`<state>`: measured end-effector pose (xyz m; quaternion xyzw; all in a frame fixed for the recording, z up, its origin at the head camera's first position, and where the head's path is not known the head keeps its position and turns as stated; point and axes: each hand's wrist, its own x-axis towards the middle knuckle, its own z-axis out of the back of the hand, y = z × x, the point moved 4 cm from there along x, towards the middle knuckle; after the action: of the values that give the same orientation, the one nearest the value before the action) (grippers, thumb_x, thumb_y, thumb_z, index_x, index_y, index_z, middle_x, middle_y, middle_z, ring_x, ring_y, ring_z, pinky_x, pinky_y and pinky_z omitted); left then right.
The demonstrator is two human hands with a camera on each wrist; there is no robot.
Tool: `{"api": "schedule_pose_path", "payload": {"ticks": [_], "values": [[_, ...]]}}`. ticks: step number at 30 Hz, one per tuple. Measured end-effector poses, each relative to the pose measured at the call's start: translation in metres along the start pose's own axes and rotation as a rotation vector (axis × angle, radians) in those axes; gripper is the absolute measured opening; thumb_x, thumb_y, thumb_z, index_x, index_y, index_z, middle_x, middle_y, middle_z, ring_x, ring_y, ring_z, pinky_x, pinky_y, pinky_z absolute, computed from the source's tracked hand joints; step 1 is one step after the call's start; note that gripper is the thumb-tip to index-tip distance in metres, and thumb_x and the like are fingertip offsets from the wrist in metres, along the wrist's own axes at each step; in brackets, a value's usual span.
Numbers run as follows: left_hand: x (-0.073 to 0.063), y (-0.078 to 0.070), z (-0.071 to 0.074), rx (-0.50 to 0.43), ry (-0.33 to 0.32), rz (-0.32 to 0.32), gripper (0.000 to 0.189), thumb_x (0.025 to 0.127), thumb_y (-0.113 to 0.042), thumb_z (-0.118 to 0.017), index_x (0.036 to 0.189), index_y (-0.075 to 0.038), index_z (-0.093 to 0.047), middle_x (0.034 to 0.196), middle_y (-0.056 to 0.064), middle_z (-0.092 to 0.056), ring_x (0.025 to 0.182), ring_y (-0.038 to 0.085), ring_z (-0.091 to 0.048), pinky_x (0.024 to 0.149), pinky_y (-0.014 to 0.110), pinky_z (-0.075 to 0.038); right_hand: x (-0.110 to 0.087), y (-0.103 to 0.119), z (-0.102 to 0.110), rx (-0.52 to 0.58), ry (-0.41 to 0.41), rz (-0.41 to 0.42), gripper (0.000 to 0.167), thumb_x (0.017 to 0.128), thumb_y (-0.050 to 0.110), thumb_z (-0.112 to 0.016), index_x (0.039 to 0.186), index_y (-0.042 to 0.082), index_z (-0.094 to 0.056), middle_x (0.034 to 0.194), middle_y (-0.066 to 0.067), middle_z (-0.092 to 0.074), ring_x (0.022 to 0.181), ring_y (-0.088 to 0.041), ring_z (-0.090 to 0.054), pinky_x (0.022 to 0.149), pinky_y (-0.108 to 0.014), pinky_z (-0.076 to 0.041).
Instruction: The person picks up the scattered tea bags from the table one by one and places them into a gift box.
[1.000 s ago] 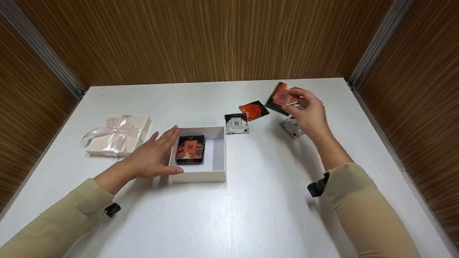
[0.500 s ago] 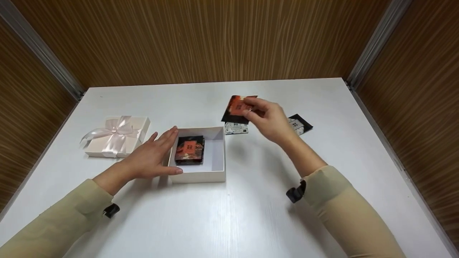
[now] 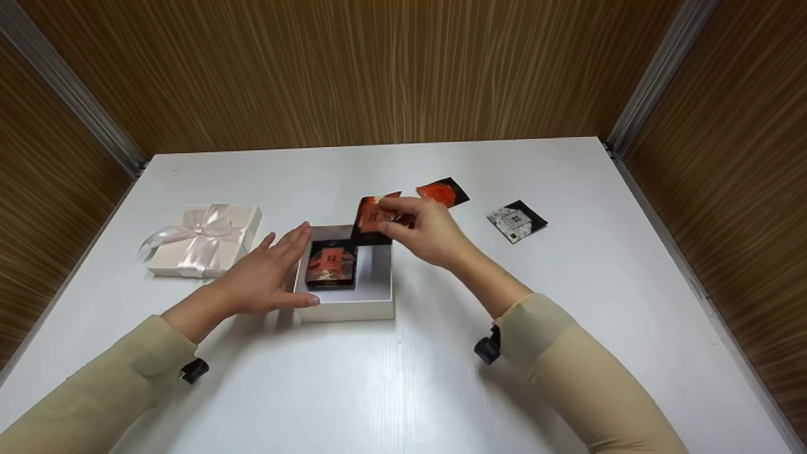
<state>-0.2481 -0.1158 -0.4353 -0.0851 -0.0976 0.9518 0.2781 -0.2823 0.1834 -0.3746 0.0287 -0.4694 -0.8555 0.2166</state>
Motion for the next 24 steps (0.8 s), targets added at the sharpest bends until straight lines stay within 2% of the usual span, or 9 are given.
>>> {"api": "schedule_pose_path", "payload": {"ticks": [9,17,24], "values": [[0.0,0.0,0.001,-0.006,-0.001,0.0,0.134,0.082,-0.097,-0.045,0.17,-0.006,0.001,0.178,0.009,0.004,0.163,0.027,-0.005,0.131,0.051,-0.004,0.006,0.012,-0.029,-0.036,0.079,0.069,0.044,0.1,0.017,-0.076,0.142,0.007,-0.069,0.127,-0.008,-0.073,0.103,-0.021,-0.066,0.089,-0.035,-0.056],[0.001,0.0,0.0,0.005,-0.015,-0.012,0.134,0.083,-0.096,-0.047,0.17,-0.004,-0.001,0.178,0.011,0.002,0.163,0.029,-0.007,0.131,0.053,-0.005,0.01,0.014,-0.049,-0.065,0.146,0.079,0.043,0.101,0.02,-0.075,0.142,0.009,-0.07,0.124,-0.006,-0.074,0.1,-0.02,-0.066,0.086,-0.036,-0.057],[0.001,0.001,0.0,0.007,-0.023,-0.022,0.133,0.084,-0.094,-0.048,0.17,-0.003,-0.003,0.178,0.013,0.0,0.163,0.033,-0.011,0.131,0.054,-0.006,0.015,0.016,-0.059,-0.101,0.164,0.084,0.043,0.1,0.02,-0.075,0.141,0.008,-0.07,0.128,-0.007,-0.074,0.099,-0.02,-0.065,0.084,-0.035,-0.057]]}}
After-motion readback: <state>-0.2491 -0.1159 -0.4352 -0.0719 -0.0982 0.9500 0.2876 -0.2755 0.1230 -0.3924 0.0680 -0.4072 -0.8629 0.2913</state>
